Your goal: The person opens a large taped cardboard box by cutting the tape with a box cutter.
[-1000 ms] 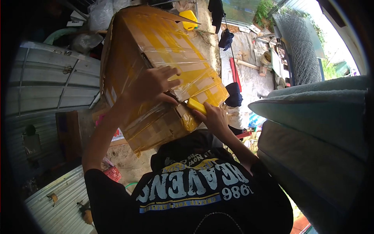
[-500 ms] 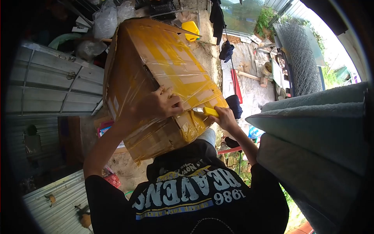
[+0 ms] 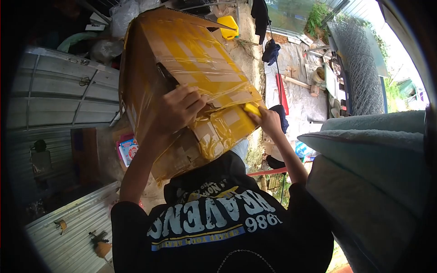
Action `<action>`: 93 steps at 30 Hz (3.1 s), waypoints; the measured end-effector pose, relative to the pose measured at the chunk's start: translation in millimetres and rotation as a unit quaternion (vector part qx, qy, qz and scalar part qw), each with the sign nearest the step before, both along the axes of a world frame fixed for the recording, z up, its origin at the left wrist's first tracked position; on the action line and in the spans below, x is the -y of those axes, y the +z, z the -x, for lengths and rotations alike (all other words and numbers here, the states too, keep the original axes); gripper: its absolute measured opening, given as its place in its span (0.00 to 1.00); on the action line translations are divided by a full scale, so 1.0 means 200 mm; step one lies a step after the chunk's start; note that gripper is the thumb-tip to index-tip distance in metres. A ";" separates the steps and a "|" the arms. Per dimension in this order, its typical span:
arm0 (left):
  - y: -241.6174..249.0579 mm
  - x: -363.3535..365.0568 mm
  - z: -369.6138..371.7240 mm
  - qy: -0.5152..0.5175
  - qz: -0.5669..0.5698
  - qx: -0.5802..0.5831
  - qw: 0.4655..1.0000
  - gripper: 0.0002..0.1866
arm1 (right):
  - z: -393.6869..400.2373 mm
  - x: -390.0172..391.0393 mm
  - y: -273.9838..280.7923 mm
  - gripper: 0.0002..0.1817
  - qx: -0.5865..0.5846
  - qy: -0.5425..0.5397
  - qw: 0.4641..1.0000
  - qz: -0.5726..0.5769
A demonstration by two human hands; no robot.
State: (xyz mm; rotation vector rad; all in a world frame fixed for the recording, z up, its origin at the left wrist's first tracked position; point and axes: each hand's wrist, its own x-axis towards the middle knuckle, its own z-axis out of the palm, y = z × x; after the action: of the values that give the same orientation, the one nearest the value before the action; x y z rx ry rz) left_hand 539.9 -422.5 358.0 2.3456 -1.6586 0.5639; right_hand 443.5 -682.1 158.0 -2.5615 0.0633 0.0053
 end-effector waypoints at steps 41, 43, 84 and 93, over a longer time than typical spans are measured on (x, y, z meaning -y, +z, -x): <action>-1.68 -1.88 1.20 0.616 0.241 -0.458 0.593 0.21 | -0.32 0.51 -0.57 0.23 -0.011 -0.228 0.969 0.095; -1.55 -1.86 1.08 0.619 0.325 -0.514 0.497 0.22 | -0.35 0.73 -0.73 0.23 -0.044 -0.183 0.976 0.112; 0.75 -1.83 1.13 0.771 0.453 -0.127 0.430 0.30 | -0.11 0.42 -0.54 0.23 -0.173 -0.003 0.985 -0.016; 0.78 -1.85 1.94 0.915 0.280 -0.018 0.289 0.34 | -0.30 -0.26 -0.69 0.23 -0.206 0.148 0.967 -0.026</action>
State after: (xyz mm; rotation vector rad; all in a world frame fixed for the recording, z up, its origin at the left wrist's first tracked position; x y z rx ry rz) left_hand 152.4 -52.6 514.9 2.1400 1.8496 0.8841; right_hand 502.5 -629.3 20.1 -2.4529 -0.1592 0.6445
